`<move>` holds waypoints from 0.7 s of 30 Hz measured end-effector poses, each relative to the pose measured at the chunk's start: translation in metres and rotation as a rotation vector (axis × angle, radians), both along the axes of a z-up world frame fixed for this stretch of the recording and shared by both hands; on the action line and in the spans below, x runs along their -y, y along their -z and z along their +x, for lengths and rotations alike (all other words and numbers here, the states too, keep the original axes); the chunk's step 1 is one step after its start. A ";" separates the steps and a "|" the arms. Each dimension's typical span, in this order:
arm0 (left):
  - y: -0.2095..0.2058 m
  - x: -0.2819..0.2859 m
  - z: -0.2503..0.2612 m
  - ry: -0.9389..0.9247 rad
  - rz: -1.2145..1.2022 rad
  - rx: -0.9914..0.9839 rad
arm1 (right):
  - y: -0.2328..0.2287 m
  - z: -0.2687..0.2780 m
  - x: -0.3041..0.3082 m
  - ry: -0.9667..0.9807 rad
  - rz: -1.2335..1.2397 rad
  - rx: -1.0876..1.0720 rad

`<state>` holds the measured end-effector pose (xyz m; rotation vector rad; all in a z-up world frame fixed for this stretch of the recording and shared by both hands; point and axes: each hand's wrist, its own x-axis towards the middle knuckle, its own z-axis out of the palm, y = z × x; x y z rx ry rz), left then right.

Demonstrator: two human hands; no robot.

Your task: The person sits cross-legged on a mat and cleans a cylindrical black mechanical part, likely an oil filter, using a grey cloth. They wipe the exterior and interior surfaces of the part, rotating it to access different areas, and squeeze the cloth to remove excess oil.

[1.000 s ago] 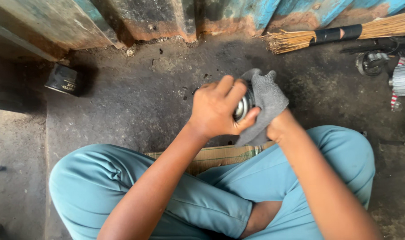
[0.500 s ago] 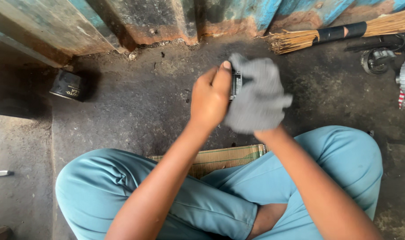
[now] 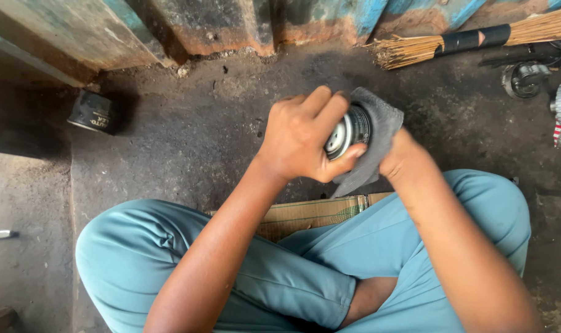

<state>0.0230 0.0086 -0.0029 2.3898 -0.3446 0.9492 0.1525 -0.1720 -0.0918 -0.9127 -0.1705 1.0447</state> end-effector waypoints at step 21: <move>0.018 0.003 0.007 0.214 -1.318 -0.069 | -0.088 -0.055 -0.026 0.012 -0.333 1.278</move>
